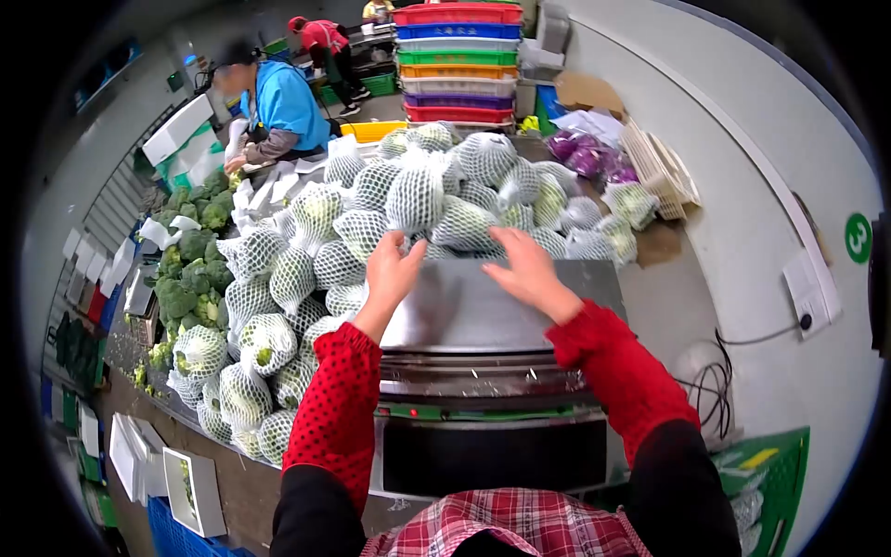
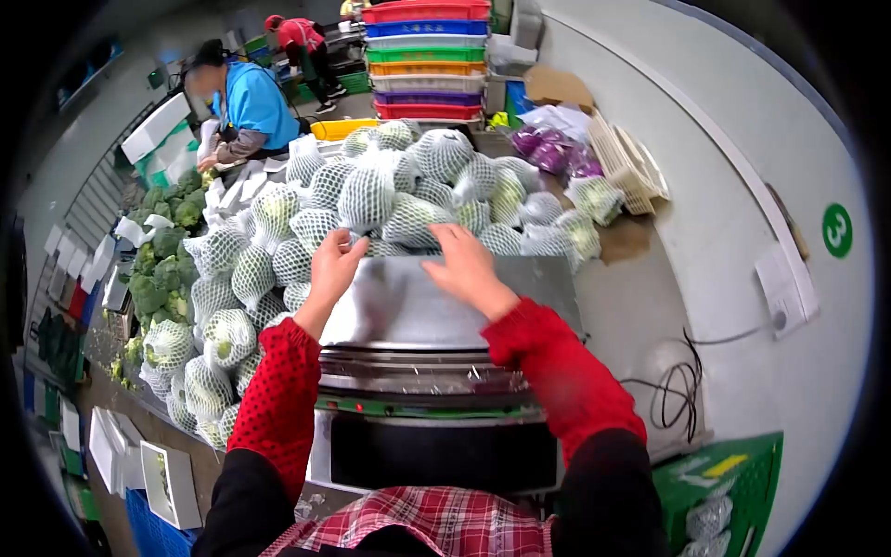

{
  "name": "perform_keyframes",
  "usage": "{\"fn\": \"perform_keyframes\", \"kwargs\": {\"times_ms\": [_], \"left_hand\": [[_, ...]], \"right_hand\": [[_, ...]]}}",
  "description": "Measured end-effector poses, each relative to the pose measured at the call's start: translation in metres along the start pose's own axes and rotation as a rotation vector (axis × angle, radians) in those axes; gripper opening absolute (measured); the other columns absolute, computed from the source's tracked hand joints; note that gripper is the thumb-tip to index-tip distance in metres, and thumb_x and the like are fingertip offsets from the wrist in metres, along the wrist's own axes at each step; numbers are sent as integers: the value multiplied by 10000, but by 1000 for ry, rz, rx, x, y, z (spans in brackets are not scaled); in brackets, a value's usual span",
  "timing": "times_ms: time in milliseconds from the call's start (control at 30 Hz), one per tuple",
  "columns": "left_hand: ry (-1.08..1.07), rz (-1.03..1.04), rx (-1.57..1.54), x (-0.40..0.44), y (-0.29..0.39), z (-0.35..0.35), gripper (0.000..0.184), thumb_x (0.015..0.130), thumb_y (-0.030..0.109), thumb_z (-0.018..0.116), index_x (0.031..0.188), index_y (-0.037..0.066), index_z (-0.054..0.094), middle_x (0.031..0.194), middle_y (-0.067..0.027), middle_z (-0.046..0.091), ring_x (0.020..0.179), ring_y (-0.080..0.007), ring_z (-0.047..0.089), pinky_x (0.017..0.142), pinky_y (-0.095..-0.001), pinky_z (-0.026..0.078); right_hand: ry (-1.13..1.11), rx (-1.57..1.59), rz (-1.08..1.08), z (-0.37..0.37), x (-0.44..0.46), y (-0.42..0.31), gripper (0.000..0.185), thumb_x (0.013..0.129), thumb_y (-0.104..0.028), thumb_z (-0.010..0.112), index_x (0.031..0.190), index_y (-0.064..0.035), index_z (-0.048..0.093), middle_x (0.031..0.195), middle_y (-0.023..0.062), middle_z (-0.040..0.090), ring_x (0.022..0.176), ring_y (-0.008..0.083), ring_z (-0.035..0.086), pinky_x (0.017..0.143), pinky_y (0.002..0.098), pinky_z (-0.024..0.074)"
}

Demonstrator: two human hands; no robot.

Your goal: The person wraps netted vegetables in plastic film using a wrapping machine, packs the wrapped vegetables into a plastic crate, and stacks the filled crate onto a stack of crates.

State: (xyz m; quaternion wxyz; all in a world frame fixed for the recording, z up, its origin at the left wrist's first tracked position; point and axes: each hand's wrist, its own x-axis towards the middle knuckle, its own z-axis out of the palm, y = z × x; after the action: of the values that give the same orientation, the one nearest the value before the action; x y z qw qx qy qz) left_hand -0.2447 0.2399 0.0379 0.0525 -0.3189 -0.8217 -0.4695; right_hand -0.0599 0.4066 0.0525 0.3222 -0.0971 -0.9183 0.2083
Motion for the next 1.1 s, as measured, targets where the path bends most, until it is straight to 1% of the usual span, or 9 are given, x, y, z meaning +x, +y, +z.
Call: {"fn": "perform_keyframes", "kwargs": {"times_ms": [167, 200, 333, 467, 600, 700, 900, 1000, 1100], "left_hand": [[-119, -79, -37, 31, -15, 35, 410, 813, 323, 713, 957, -58, 665, 847, -157, 691, 793, -218, 661, 738, -328, 514], [-114, -70, -49, 32, -34, 48, 462, 786, 400, 699, 919, -41, 661, 815, -176, 680, 777, -302, 661, 730, -374, 509], [-173, -211, -247, 25, -31, 44, 437, 806, 365, 716, 931, -51, 671, 803, -163, 686, 762, -240, 659, 719, -337, 513], [-364, -524, -612, 26, 5, 36, 538, 874, 439, 654, 1118, -39, 608, 877, -72, 641, 727, -147, 603, 596, -277, 515], [-446, -532, -1018, -7, 45, 15, 511, 901, 407, 622, 1208, 3, 560, 981, -67, 642, 822, -134, 589, 665, -284, 512], [-305, -66, -659, -55, 72, -16, 339, 892, 226, 661, 1134, -2, 597, 989, -75, 646, 828, -112, 571, 674, -256, 472], [-320, -118, -519, -118, 45, -19, 439, 912, 236, 637, 1258, -5, 514, 1092, -149, 639, 851, -185, 620, 723, -300, 508], [-173, 11, -234, -125, 38, -58, 454, 890, 314, 656, 1203, -2, 566, 1058, -188, 657, 804, -234, 656, 658, -349, 522], [-325, 192, 656, -144, 22, -102, 404, 853, 402, 653, 962, 14, 685, 853, -169, 692, 693, -303, 664, 577, -386, 508]], "right_hand": [[-242, -420, 106, 94, 96, 59, 969, 557, -387, 854, 1326, -5, 405, 1225, 178, 530, 1083, 372, 556, 898, 449, 474], [-322, -475, 173, 107, 102, 65, 930, 551, -378, 854, 1294, -13, 431, 1179, 172, 546, 1073, 379, 558, 887, 453, 484], [-287, 139, 154, 68, 105, 119, 777, 475, -269, 878, 1128, 18, 568, 1063, 215, 618, 1002, 347, 608, 886, 397, 484], [-383, 752, 395, -10, 85, 100, 628, 582, -127, 839, 1136, 27, 584, 1017, 82, 647, 962, 182, 605, 873, 311, 468], [-260, 710, -53, -65, 29, 23, 569, 593, -9, 767, 1112, -35, 534, 1138, 63, 554, 1067, 185, 544, 891, 304, 447], [-255, 427, -316, -73, -14, -18, 493, 591, 55, 693, 1046, -44, 531, 1187, 110, 530, 1106, 312, 533, 925, 364, 448], [-188, 17, -387, -59, -60, -26, 512, 602, 103, 589, 1094, -17, 511, 1287, 157, 519, 1182, 387, 502, 976, 426, 445], [-44, 4, 18, -105, -97, -37, 479, 713, 18, 623, 1180, -38, 536, 1261, 157, 550, 1084, 361, 576, 924, 411, 489], [-376, -365, 670, -128, -143, -27, 226, 851, -220, 642, 813, -2, 687, 732, 163, 653, 690, 326, 646, 655, 384, 517]]}}
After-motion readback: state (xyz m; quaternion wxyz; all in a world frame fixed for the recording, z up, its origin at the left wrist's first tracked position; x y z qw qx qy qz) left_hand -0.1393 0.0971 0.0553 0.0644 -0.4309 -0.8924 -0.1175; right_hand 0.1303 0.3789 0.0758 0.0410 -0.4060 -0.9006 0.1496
